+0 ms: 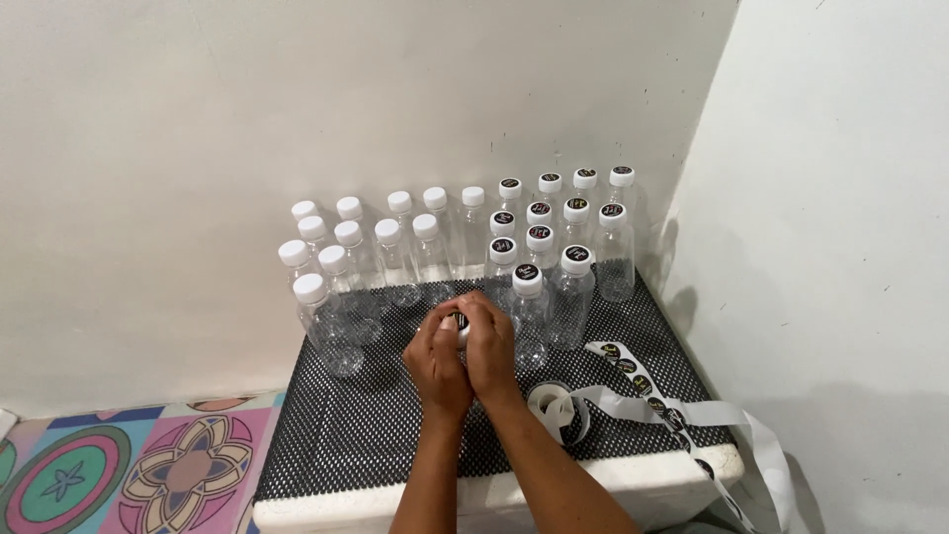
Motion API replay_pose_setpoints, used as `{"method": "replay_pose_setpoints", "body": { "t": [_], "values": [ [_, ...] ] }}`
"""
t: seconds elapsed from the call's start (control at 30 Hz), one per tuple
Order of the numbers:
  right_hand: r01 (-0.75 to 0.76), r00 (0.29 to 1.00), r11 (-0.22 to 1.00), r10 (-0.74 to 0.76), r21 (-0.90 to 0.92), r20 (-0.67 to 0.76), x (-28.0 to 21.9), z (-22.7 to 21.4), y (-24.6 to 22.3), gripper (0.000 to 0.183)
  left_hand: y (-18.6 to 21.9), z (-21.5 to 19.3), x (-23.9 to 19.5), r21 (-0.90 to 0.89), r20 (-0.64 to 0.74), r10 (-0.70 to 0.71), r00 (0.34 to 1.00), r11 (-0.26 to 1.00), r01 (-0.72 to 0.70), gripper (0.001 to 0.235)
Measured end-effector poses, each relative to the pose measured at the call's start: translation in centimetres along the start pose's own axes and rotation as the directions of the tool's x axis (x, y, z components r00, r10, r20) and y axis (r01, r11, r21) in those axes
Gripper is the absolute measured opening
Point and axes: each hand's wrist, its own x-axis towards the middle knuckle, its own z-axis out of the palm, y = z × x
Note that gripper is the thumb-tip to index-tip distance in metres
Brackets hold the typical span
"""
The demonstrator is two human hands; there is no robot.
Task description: The person applies circular stickers to the caps of clear plastic bottles. They peel each sticker from a roll, place it on a bottle cap, smooth it down, and then set the labeled bottle aside with others.
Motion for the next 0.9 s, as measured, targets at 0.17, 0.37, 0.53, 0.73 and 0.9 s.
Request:
{"method": "replay_pose_setpoints", "body": {
  "t": [0.17,0.37,0.53,0.73,0.9],
  "values": [
    [-0.016,1.000,0.999,0.015,0.030,0.012,-0.2,0.3,-0.7,0.024,-2.0,0.1,-0.2,0.024,-0.060,0.011,0.998,1.000,-0.009,0.037],
    [-0.103,0.995,0.991,0.101,0.089,0.029,0.4,0.1,-1.4,0.023,-0.8,-0.1,-0.2,-0.039,-0.058,0.005,0.998,0.999,-0.008,0.052],
    [-0.158,0.987,0.977,0.154,0.140,0.039,0.2,-0.1,-1.9,0.023,1.8,-0.3,0.5,-0.061,-0.028,0.026,0.999,0.998,-0.028,0.035],
    [-0.242,0.970,0.947,0.234,0.209,0.063,-0.3,0.0,-1.8,0.022,2.0,-0.3,0.7,-0.146,-0.005,-0.114,0.993,0.983,0.112,0.026],
    [-0.340,0.940,0.901,0.325,0.270,0.098,0.2,-0.5,-1.8,0.022,-0.3,-0.3,0.1,-0.109,-0.032,-0.063,0.998,0.992,0.059,0.045]
  ]
}}
